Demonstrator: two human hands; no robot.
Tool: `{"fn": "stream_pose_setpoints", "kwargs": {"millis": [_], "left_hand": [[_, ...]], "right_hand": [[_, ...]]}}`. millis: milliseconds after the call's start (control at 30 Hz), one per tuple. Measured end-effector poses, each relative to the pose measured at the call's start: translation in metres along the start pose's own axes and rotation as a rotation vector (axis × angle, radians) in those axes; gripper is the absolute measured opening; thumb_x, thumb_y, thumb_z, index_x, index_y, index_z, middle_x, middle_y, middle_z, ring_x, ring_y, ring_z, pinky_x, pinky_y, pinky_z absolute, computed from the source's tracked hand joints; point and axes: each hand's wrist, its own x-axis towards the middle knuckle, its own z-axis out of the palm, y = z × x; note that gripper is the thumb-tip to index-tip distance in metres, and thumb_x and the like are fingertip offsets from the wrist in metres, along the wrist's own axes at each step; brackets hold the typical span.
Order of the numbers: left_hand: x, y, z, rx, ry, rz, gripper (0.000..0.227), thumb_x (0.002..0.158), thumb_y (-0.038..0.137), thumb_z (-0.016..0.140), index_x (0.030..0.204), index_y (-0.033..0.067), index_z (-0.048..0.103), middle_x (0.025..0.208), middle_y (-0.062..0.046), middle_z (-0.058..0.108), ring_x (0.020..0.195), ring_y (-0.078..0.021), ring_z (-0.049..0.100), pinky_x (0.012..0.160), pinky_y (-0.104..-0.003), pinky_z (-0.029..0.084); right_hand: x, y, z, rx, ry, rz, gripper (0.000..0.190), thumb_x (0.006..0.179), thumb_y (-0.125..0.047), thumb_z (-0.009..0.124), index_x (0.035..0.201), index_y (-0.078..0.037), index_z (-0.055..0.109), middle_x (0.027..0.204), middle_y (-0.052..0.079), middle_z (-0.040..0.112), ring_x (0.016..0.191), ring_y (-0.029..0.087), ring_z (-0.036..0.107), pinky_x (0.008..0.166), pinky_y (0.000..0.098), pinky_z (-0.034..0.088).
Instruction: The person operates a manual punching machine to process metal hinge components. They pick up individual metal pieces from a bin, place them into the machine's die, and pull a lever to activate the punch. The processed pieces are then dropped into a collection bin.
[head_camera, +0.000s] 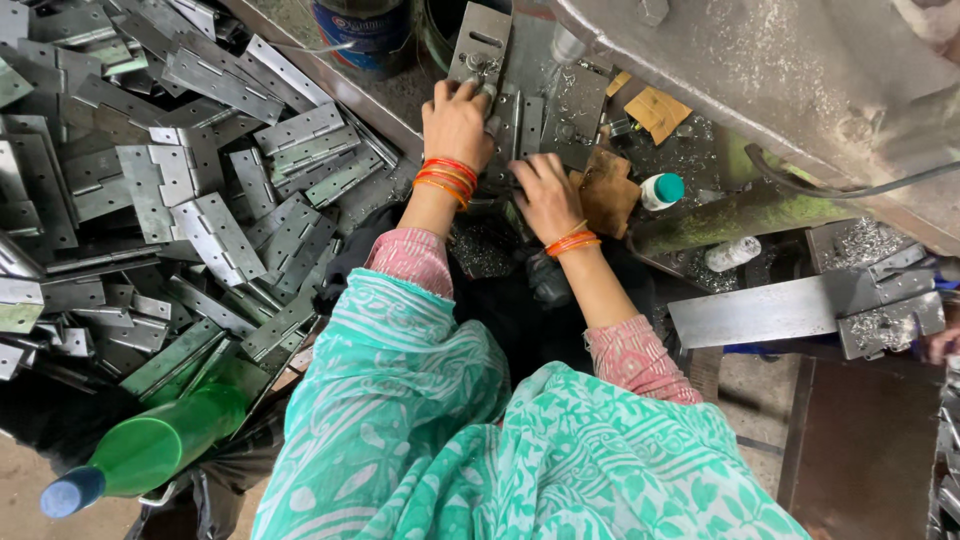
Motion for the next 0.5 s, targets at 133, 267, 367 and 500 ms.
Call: {"fn": "stream_pose_setpoints", "kwargs": {"millis": [133,267,367,500], "left_hand": [[-0.009,0.004,0.002,0.005,-0.278,0.071,0.035,0.083,0.025,0.073,0.117,0.0147,0.073,0.139,-0.003,0.061,0.135,-0.0348,0.045,0.102,-0.057,0.042],[-0.019,0.011,0.017,0.134,-0.481,0.172,0.048,0.080,0.038,0.072,0.121,0.0134,0.071,0.149,-0.005,0.051,0.142,-0.0355,0.031,0.110,-0.073,0.020],[-0.024,0.012,0.031,0.273,-0.460,0.233,0.045,0.084,0.030,0.067,0.126,0.0132,0.071,0.150,-0.002,0.051,0.149,-0.0347,0.027,0.113,-0.078,0.014],[-0.003,0.007,0.040,0.234,-0.443,0.237,0.040,0.088,0.021,0.063,0.127,0.0155,0.071,0.150,0.001,0.052,0.151,-0.0347,0.026,0.114,-0.080,0.012]], "right_hand": [[0.011,0.002,-0.002,0.111,-0.026,-0.009,0.045,0.076,-0.007,0.080,0.119,-0.001,0.068,0.119,0.017,0.066,0.115,0.037,0.058,0.099,0.0439,0.051],[-0.016,-0.011,-0.031,0.137,-0.125,0.224,0.024,0.089,-0.017,0.074,0.110,-0.005,0.073,0.118,0.013,0.072,0.112,0.035,0.066,0.097,0.0431,0.053],[-0.040,-0.029,-0.048,0.149,-0.320,0.401,0.046,0.086,-0.029,0.072,0.124,-0.004,0.068,0.106,0.017,0.072,0.099,0.037,0.068,0.088,0.0456,0.054],[-0.061,-0.046,-0.036,0.073,-0.463,0.407,0.066,0.086,-0.035,0.076,0.137,-0.001,0.052,0.117,0.023,0.067,0.103,0.043,0.067,0.084,0.0511,0.056]]}}
